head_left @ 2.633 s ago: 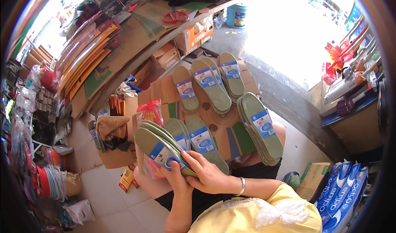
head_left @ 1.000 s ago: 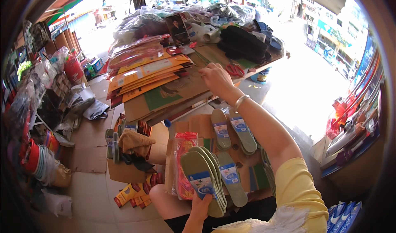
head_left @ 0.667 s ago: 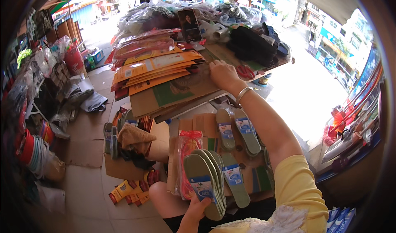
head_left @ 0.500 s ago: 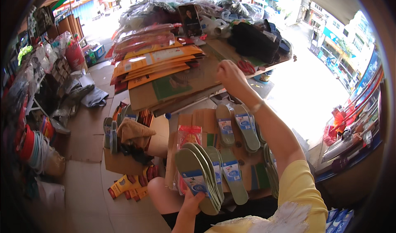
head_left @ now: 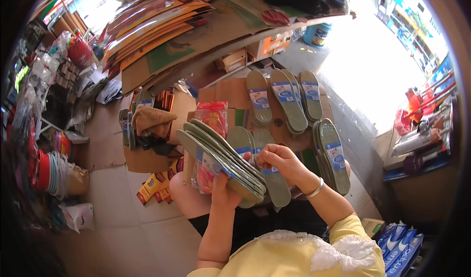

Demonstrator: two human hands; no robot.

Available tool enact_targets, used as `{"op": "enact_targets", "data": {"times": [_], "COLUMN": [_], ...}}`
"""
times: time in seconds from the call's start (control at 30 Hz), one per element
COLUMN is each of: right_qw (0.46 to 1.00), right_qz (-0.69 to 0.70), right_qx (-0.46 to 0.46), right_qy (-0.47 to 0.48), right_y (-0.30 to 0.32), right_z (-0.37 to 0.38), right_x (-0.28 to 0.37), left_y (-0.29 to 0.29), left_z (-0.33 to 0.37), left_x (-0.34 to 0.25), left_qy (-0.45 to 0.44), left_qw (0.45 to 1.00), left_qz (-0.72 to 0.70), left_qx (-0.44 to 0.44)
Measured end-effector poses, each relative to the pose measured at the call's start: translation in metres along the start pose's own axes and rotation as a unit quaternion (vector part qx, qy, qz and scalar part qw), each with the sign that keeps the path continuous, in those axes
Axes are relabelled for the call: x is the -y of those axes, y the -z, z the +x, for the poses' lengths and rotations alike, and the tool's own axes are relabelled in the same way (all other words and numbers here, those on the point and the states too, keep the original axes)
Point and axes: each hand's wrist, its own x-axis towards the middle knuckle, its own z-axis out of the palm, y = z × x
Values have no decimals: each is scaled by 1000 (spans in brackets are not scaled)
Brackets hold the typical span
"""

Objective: The person organizes stacks of shoe insoles and small packages on a cardboard surface by hand, moving them between stacks and checking the items.

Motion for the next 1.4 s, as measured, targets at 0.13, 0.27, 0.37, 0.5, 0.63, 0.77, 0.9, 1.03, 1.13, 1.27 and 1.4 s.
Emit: {"op": "enact_targets", "data": {"times": [0.13,0.27,0.37,0.5,0.63,0.77,0.9,1.03,1.13,1.27,1.4], "right_qw": [999,999,999,981,882,937,971,960,982,982,952], "right_qz": [23,35,42,191,462,300,82,-62,34,93,11], "right_qx": [19,-12,-10,4,50,23,3,14,59,106,110], "right_qy": [12,16,15,-16,83,178,223,274,174,128,286], "right_y": [-4,-2,8,10,5,2,-16,-39,-57,-60,-51], "right_z": [-13,-23,-27,-35,-38,-46,-60,-51,-57,-60,-48], "right_x": [2,2,-11,-12,-25,-21,-22,-24,-34,-22,10], "left_y": [-7,-3,-4,0,-13,-8,5,-15,-26,-1,30], "left_z": [-1,-4,-4,-6,5,16,9,14,22,28,12], "left_x": [6,12,16,18,23,8,12,28,26,33,41], "left_qy": [42,36,21,59,18,-54,-218,-294,-289,-303,-246], "left_qw": [999,997,998,994,977,995,961,923,908,860,871], "left_qz": [-2,40,14,-52,-157,-73,160,219,226,329,367], "left_qx": [30,62,64,76,141,44,-63,-117,-204,-248,-215]}}
